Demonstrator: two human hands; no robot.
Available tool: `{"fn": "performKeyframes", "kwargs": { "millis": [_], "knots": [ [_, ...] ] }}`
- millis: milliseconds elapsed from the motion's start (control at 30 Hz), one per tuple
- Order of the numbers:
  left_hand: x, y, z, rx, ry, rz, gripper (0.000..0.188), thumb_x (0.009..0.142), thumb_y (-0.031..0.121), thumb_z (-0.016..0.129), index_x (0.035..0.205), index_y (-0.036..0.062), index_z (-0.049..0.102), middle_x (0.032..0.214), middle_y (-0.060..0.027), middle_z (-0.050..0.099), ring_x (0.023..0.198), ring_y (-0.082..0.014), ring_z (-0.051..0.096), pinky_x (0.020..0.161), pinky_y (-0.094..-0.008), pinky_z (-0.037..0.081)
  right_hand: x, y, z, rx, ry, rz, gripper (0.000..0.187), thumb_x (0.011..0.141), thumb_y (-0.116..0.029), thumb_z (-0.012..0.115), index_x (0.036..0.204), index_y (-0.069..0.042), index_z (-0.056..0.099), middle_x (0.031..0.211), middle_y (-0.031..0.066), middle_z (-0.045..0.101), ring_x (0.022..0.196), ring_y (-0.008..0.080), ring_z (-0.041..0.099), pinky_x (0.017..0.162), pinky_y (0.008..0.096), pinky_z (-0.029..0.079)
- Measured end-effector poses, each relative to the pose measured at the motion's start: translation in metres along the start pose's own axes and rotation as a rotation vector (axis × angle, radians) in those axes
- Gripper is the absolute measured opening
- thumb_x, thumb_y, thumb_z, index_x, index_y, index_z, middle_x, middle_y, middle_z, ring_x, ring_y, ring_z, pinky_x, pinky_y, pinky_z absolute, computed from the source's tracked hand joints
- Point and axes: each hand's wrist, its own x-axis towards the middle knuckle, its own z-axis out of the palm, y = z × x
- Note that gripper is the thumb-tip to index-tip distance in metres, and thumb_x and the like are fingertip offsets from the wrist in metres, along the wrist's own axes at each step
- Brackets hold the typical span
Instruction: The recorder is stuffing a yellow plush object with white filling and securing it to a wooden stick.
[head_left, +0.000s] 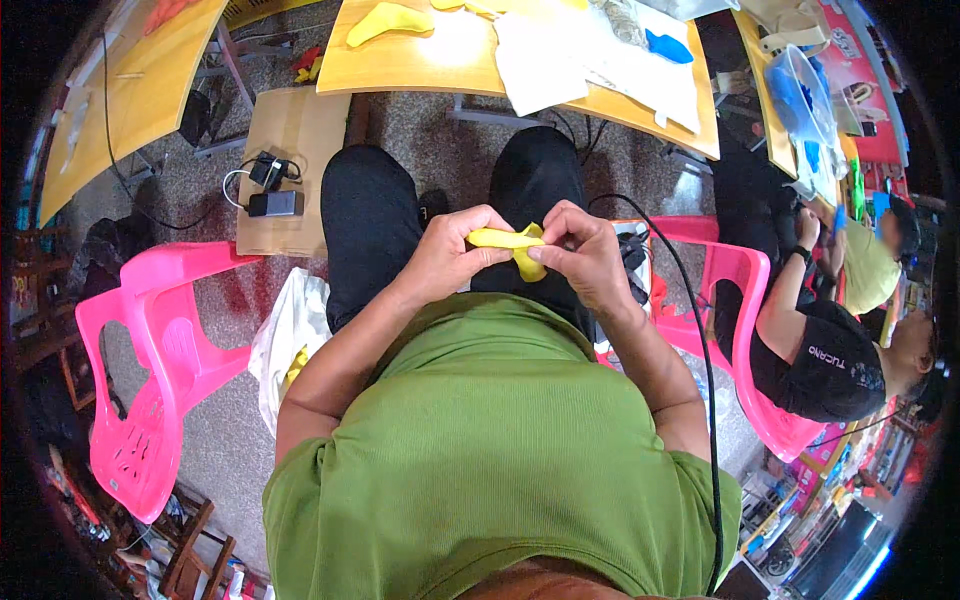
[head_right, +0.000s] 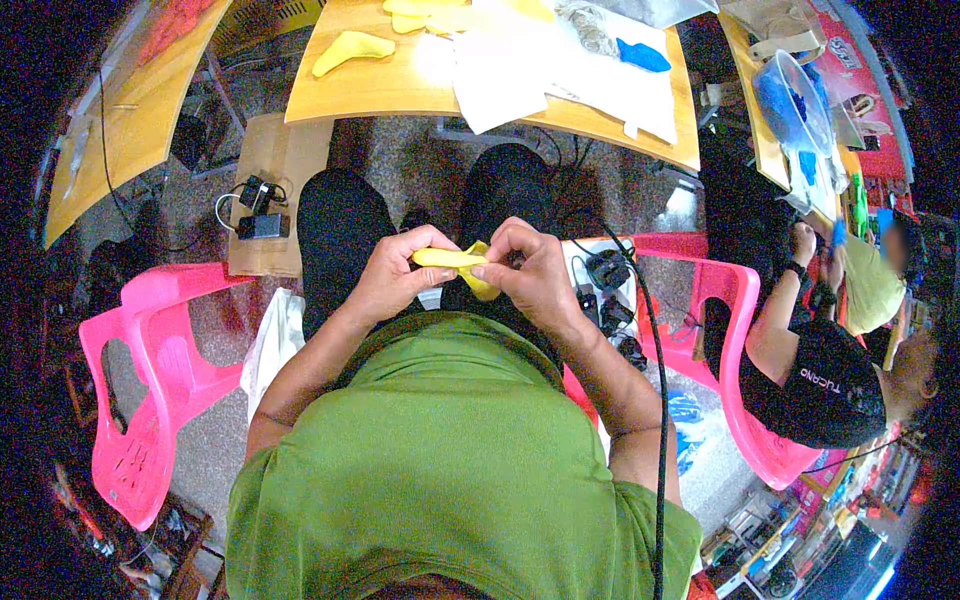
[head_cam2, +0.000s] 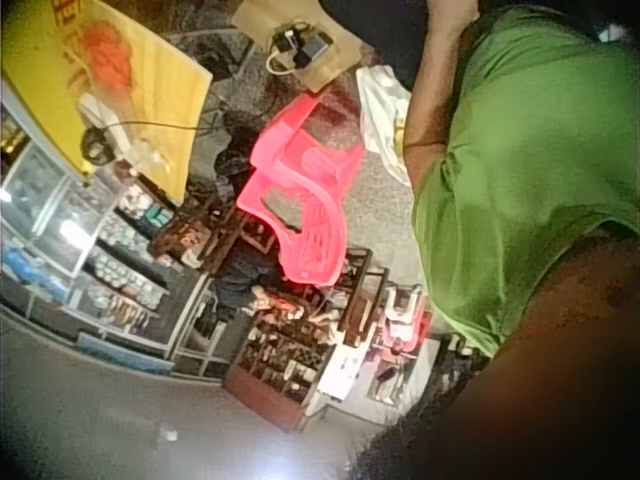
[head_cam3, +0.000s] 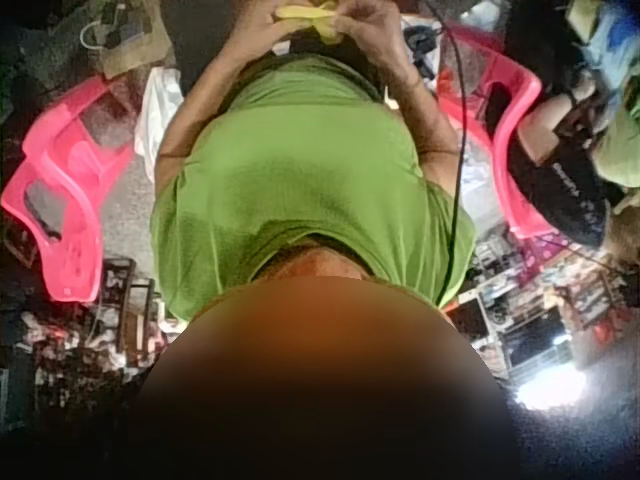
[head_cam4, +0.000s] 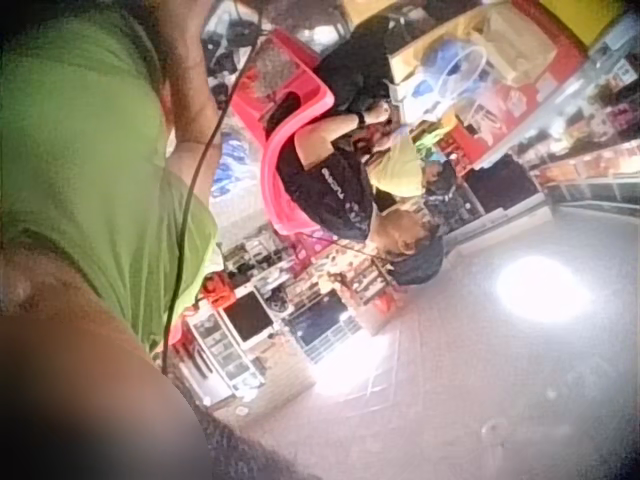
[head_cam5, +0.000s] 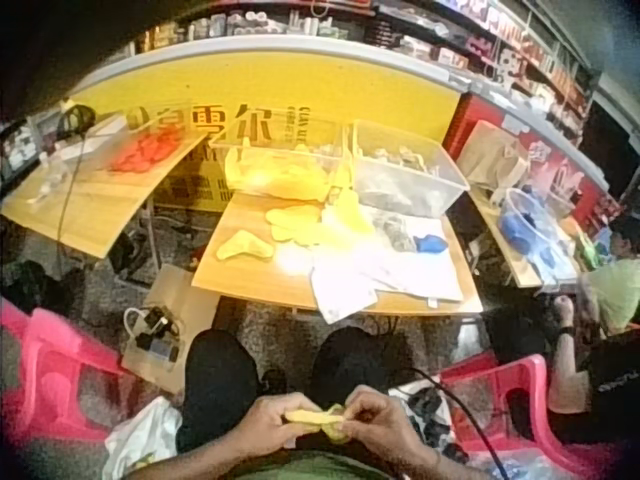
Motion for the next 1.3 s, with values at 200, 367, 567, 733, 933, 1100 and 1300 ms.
{"fn": "performKeyframes", "kwargs": {
  "millis": [200, 367, 567, 733, 933, 1100, 1300],
  "knots": [
    [-0.003, -0.008, -0.008, -0.217, -0.007, -0.079, 0.013, 0.076, 0.004, 0.068, 0.087, 0.0024, 0.061, 0.077, 0.0013, 0.06, 0.068, -0.0057, 0.054, 0.063, -0.0219, 0.044, 0.005, 0.0, -0.011, 0.355, 0.179, 0.002, 0.019, 0.067, 0.0, 0.072, 0.076, -0.005, 0.056, 0.083, 0.0, 0.051, 0.074, 0.0089, 0.05, 0.069, 0.022, 0.041],
    [-0.005, -0.009, -0.011, -0.478, 0.031, -0.168, 0.017, 0.079, 0.002, 0.064, 0.094, 0.0027, 0.058, 0.077, -0.0029, 0.062, 0.061, -0.008, 0.058, 0.057, -0.0213, 0.05, -0.005, 0.0, -0.001, 0.175, -0.004, 0.033, 0.048, 0.068, -0.015, 0.078, 0.107, -0.002, 0.053, 0.1, 0.0037, 0.056, 0.092, 0.0117, 0.055, 0.083, 0.0267, 0.046],
    [-0.005, -0.003, -0.005, -0.463, 0.045, -0.189, 0.017, 0.081, 0.01, 0.067, 0.095, 0.0039, 0.059, 0.078, 0.0021, 0.059, 0.066, -0.0032, 0.052, 0.058, -0.0166, 0.043, -0.006, 0.006, 0.024, 0.026, 0.048, 0.053, 0.031, 0.077, -0.016, 0.071, 0.099, 0.001, 0.059, 0.083, 0.0039, 0.059, 0.074, 0.0102, 0.053, 0.065, 0.0253, 0.045],
    [-0.006, 0.006, -0.01, -0.524, 0.024, -0.254, 0.02, 0.085, 0.019, 0.064, 0.097, 0.0031, 0.061, 0.072, 0.0016, 0.059, 0.057, -0.0027, 0.048, 0.049, -0.0169, 0.038, -0.004, 0.002, 0.021, -0.083, 0.058, -0.055, 0.022, 0.081, -0.016, 0.067, 0.094, 0.0, 0.059, 0.074, 0.0029, 0.057, 0.068, 0.0101, 0.051, 0.058, 0.0256, 0.042],
    [-0.006, 0.006, -0.016, -0.465, -0.115, -0.226, 0.02, 0.088, 0.02, 0.06, 0.095, 0.0016, 0.063, 0.068, 0.0009, 0.06, 0.05, -0.0019, 0.046, 0.043, -0.0173, 0.035, 0.0, 0.002, 0.006, 0.27, -0.222, 0.112, 0.02, 0.083, -0.018, 0.067, 0.088, -0.003, 0.055, 0.071, -0.0032, 0.055, 0.059, 0.0039, 0.049, 0.049, 0.0204, 0.038],
    [-0.003, -0.001, -0.021, -0.421, -0.054, -0.221, 0.026, 0.09, 0.022, 0.056, 0.105, 0.0015, 0.06, 0.075, -0.0004, 0.061, 0.054, -0.0025, 0.049, 0.046, -0.0162, 0.037, -0.002, 0.002, 0.005, 0.231, -0.125, 0.091, 0.019, 0.082, -0.014, 0.066, 0.094, -0.003, 0.057, 0.074, -0.0049, 0.054, 0.06, 0.0031, 0.047, 0.05, 0.0188, 0.038],
    [-0.003, 0.007, -0.007, -0.366, -0.119, -0.229, 0.032, 0.09, 0.026, 0.055, 0.113, 0.0038, 0.055, 0.078, -0.0002, 0.061, 0.06, -0.0043, 0.053, 0.052, -0.0179, 0.042, -0.002, 0.005, 0.011, 0.132, -0.033, -0.006, 0.02, 0.084, -0.011, 0.062, 0.102, -0.002, 0.056, 0.079, -0.0022, 0.056, 0.065, 0.0031, 0.048, 0.05, 0.0175, 0.038]
  ]
}}
